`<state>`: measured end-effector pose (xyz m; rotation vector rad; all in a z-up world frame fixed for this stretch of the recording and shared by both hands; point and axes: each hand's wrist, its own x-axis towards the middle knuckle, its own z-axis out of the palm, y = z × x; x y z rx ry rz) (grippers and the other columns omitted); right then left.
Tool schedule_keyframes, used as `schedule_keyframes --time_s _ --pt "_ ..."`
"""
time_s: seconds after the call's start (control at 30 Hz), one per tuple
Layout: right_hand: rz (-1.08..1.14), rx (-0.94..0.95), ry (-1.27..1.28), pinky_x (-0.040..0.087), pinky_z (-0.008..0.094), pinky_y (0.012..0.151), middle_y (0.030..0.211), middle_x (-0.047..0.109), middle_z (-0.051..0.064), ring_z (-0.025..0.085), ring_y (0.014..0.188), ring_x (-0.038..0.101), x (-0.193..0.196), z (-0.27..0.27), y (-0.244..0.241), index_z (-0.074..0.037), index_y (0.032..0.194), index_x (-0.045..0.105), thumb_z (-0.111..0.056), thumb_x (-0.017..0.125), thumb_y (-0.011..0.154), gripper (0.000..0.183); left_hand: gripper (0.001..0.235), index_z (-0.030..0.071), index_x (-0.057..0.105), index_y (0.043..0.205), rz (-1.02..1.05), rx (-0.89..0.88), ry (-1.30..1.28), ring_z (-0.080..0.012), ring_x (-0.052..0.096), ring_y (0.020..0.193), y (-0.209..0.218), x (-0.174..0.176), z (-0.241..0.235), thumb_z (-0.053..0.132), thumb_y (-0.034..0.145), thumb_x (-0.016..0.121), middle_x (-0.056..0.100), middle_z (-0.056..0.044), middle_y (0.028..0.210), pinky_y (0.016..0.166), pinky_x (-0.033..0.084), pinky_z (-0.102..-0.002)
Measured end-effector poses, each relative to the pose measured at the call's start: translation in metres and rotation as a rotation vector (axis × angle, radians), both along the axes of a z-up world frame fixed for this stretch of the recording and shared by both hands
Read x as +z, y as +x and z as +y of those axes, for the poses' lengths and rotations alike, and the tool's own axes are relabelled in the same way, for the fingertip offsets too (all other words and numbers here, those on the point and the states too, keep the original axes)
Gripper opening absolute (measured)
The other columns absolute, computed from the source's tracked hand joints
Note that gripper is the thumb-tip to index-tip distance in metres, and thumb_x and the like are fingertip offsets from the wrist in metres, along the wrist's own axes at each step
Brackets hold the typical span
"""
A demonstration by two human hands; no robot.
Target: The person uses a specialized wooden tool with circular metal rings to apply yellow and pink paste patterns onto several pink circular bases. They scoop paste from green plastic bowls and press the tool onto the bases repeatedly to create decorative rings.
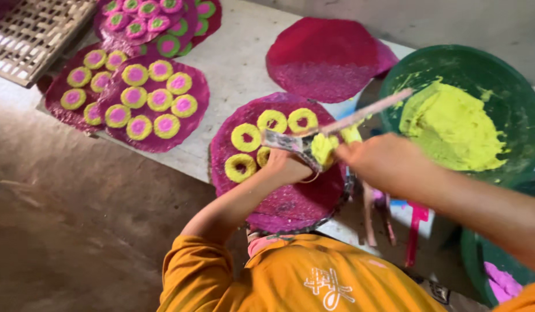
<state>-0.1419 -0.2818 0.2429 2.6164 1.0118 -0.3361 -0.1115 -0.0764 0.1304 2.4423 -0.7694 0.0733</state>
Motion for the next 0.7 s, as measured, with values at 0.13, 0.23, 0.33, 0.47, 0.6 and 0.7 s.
schedule_keyframes --time_s 0.13,0.23,0.33,0.47,0.6,0.7 --pt "-0.186 0.315 -0.041 0.056 0.033 0.055 0.088 0.064 0.006 0.022 0.072 0.069 -0.019 0.035 -0.028 -0.006 0.113 0.061 -0.016 0.058 0.084 0.03 0.042 0.012 0.069 0.115 0.298 0.012 -0.459 -0.0196 0.072 0.092 -0.034 -0.026 0.042 0.041 0.085 0.075 0.075 -0.004 0.101 0.081 0.057 -0.039" --pt "-0.177 0.193 0.063 0.057 0.031 0.059 0.088 0.064 0.004 0.019 0.071 0.069 0.01 0.035 -0.041 -0.004 0.134 0.059 -0.012 0.062 0.08 0.055 0.039 0.012 0.07 0.111 0.238 0.14 -0.256 -0.0187 0.072 0.09 -0.035 -0.028 0.075 0.041 0.087 0.078 0.076 -0.004 0.099 0.08 0.057 -0.039" --pt "-0.091 -0.018 -0.045 0.059 0.031 0.062 0.094 0.063 0.002 0.019 0.08 0.072 0.063 0.045 -0.047 -0.014 0.134 0.057 -0.012 0.061 0.081 0.053 0.049 0.01 0.064 0.122 0.124 0.155 -0.301 -0.0209 0.072 0.094 -0.019 -0.015 0.104 0.042 0.086 0.077 0.073 -0.007 0.108 0.08 0.059 -0.038" --pt "-0.1 0.066 -0.091 0.059 0.033 0.063 0.093 0.066 0.002 0.019 0.078 0.073 0.074 0.087 -0.034 -0.011 0.127 0.059 -0.021 0.062 0.084 0.045 0.066 0.008 0.057 0.132 0.042 0.098 -0.219 -0.0296 0.07 0.098 -0.017 -0.012 0.112 0.044 0.082 0.08 0.068 -0.015 0.116 0.08 0.057 -0.043" --pt "-0.146 0.163 -0.085 0.058 0.032 0.057 0.085 0.067 0.006 0.02 0.07 0.073 0.011 0.123 -0.028 -0.005 0.106 0.062 -0.016 0.057 0.092 0.018 0.061 0.013 0.058 0.138 0.203 0.084 -0.27 -0.027 0.071 0.105 -0.031 -0.026 0.1 0.036 0.084 0.073 0.071 -0.011 0.118 0.087 0.058 -0.042" --pt "-0.179 0.324 -0.047 0.058 0.03 0.051 0.085 0.068 0.008 0.021 0.066 0.073 -0.003 0.117 -0.037 0.002 0.119 0.062 -0.016 0.06 0.084 0.039 0.059 0.008 0.057 0.134 0.035 0.05 -0.144 -0.0322 0.067 0.108 -0.032 -0.029 0.105 0.029 0.083 0.079 0.067 -0.017 0.127 0.084 0.053 -0.046"
